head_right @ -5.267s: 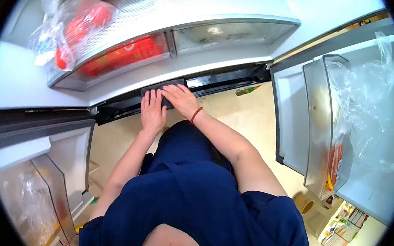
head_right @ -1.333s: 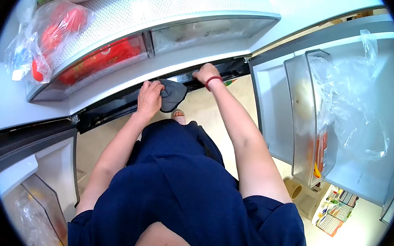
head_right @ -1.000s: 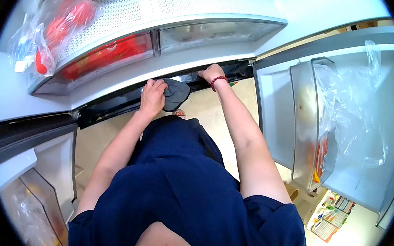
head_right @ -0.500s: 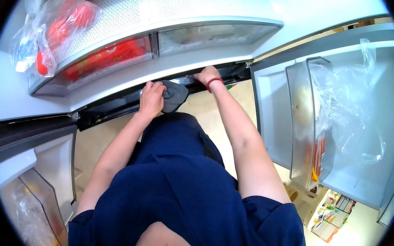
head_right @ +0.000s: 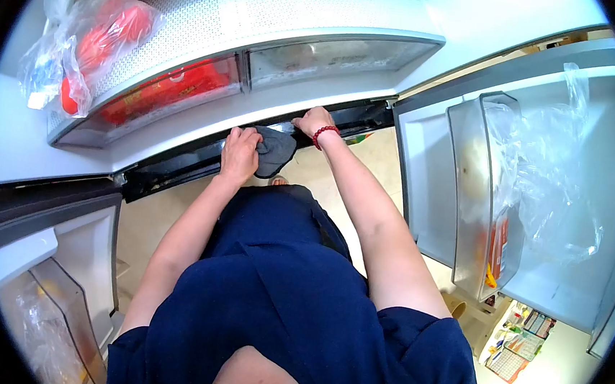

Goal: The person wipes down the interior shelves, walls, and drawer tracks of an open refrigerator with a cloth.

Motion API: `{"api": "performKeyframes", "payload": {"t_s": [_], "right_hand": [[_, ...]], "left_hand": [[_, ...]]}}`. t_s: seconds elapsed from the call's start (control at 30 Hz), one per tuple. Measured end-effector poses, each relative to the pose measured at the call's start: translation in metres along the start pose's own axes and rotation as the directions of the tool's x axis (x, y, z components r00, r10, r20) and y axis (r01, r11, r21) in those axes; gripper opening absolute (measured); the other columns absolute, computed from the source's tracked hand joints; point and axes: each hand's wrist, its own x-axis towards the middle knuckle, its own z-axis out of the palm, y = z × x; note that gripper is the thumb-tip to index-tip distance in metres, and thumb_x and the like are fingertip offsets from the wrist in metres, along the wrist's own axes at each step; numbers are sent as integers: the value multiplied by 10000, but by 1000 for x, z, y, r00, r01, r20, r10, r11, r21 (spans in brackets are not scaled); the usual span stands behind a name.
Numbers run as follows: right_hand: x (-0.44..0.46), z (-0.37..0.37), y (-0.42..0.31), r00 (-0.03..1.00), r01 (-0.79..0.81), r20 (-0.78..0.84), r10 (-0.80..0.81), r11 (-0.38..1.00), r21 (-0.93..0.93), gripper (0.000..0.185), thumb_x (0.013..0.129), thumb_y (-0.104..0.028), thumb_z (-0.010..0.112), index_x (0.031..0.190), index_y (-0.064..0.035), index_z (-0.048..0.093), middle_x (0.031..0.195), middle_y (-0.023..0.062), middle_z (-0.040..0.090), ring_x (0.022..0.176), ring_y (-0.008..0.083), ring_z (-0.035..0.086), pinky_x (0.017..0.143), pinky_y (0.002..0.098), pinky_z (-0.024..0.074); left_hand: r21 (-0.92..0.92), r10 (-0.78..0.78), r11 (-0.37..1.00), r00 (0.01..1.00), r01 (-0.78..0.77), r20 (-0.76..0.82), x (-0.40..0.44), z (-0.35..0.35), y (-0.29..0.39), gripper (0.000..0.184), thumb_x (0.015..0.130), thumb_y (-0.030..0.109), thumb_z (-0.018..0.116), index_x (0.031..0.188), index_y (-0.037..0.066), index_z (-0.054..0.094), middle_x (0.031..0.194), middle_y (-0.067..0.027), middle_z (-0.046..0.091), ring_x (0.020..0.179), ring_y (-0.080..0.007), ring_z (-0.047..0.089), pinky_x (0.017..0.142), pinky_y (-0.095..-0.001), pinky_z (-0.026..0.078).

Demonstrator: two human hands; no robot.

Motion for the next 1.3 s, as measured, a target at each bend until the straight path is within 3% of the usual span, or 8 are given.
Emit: {"api": "performKeyframes", "payload": {"t_s": [0.2,0.3,0.43,0.53,0.63,0.9,1.07,1.3], "right_hand": [[13,-5,20,990,142,17,-141,987,-79,415,725,-385,804,593,-36,623,660,122,660,626,221,624,673,364,508],[-7,-7,-6,998,-3,70,4,1000,-12,346,739,-356,770,777,-14,737,875,195,719,879,333,696,839,402,530],[1,-24,14,995,-51,90,45,996,67,340,747,-358,791,709,-29,712,842,189,716,836,321,690,822,396,530],[-3,5,-1,996,89,-1,-89,996,-20,371,780,-344,778,616,-52,618,610,111,622,587,224,599,648,361,500],[-3,-5,6,994,101,53,-100,995,-1,364,773,-335,775,611,-51,615,611,111,622,609,237,615,649,372,499],[-49,20,18,802,531,-343,-489,847,35,218,833,-136,726,1041,-73,709,860,114,667,756,239,660,680,345,532],[-43,37,17,685,587,-473,-554,804,-91,99,811,-154,719,884,-95,686,867,82,629,816,305,640,701,404,528],[-44,40,5,749,437,-480,-456,885,-158,65,808,-152,690,814,-99,652,823,75,639,768,291,650,666,407,523]], "left_hand": [[-34,-32,999,999,32,9,-4,4,-2,287,690,-46,629,956,61,647,1044,-55,591,982,-297,525,884,-409,473],[-28,-32,999,999,32,14,-3,4,-3,284,687,-43,627,949,65,647,1034,-52,589,977,-295,524,882,-407,472],[-22,-17,1000,1000,17,7,-1,2,-2,233,710,-21,630,923,70,650,1010,-56,591,968,-297,530,849,-415,480],[-13,-29,999,1000,29,0,0,1,2,218,712,-12,643,912,72,650,996,-60,588,971,-297,530,842,-419,479],[-21,-53,998,997,54,51,2,-2,3,256,691,-21,641,931,69,632,1013,-67,575,1006,-303,520,882,-427,465],[-27,-39,999,998,40,44,1,1,0,264,693,-18,635,941,70,617,1029,-66,569,1022,-306,513,888,-429,460],[-20,-41,999,998,42,43,1,2,-1,256,697,-14,630,938,69,619,1025,-65,568,1014,-303,513,876,-428,464],[-28,-26,999,999,27,24,-1,4,-3,262,691,-17,633,939,69,628,1017,-66,570,1019,-302,514,880,-425,458]]}}
